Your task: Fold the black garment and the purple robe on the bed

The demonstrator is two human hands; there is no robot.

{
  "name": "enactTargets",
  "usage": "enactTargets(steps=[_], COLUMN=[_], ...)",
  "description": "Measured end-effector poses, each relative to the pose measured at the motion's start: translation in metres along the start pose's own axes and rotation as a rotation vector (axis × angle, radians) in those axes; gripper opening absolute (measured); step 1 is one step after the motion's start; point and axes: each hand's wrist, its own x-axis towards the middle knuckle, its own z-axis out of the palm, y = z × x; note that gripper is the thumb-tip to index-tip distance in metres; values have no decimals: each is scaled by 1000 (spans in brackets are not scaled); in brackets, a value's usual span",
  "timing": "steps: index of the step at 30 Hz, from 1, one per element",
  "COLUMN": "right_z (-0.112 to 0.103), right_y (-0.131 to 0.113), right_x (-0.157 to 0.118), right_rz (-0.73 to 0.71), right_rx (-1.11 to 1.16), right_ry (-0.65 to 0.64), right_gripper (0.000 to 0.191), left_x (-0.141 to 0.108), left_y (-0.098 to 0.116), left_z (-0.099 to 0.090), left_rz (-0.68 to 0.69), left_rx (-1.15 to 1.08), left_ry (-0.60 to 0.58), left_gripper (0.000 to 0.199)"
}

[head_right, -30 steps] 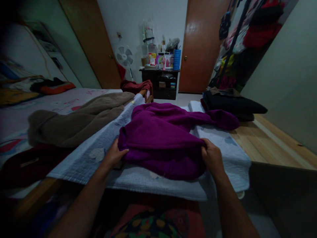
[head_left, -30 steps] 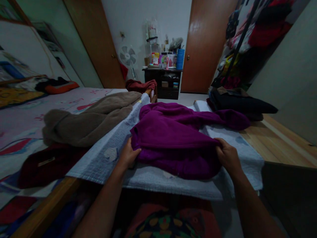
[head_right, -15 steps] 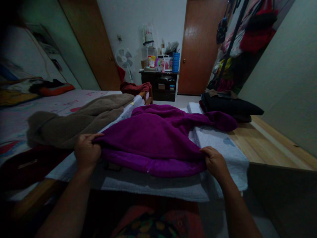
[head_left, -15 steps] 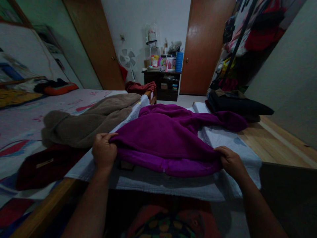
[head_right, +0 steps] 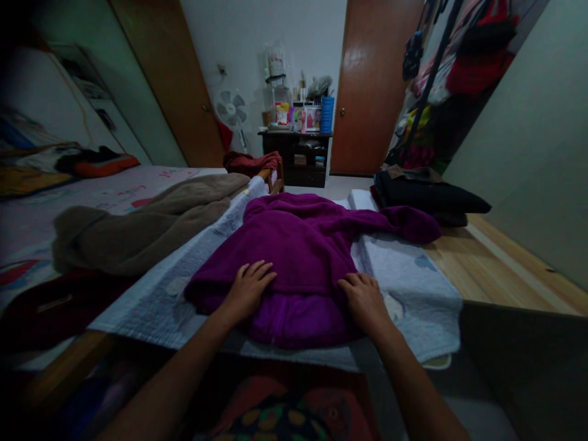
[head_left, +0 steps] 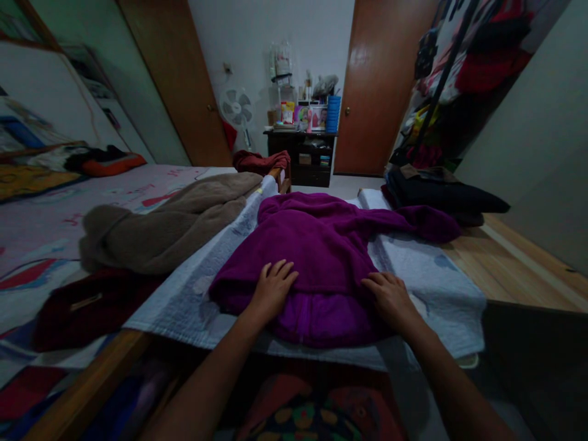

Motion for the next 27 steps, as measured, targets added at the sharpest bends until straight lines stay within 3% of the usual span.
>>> enactTargets(steps=[6,10,15,19,21,24,27], right_z=[-2,-4,-8,-13,-14,-15,-19], right_y=[20,40,51,40,31,22,21], right_x=[3,-3,-10,-11,-10,-8,-8], right_rz=[104,193,162,78,10,-69,-2], right_rx=[385,537,461,282,243,328,423], right_ry=[57,162,195,243,218,65,-9], right_gripper=[47,50,50,54,51,38,34], left_x=[8,16,17,7,1,-10,-18], left_y=[2,1,5,7,7,6,3], left_z=[9,4,-12,-27,-32,-34,-37], left_rz=[1,-41,-80,2,50,87,98], left_rx=[-95,-181,-417,-616,-693,-787,-867], left_ry=[-89,-42,7,-57,-108,-192,-246], left_gripper=[51,32,34,30,29,28,30])
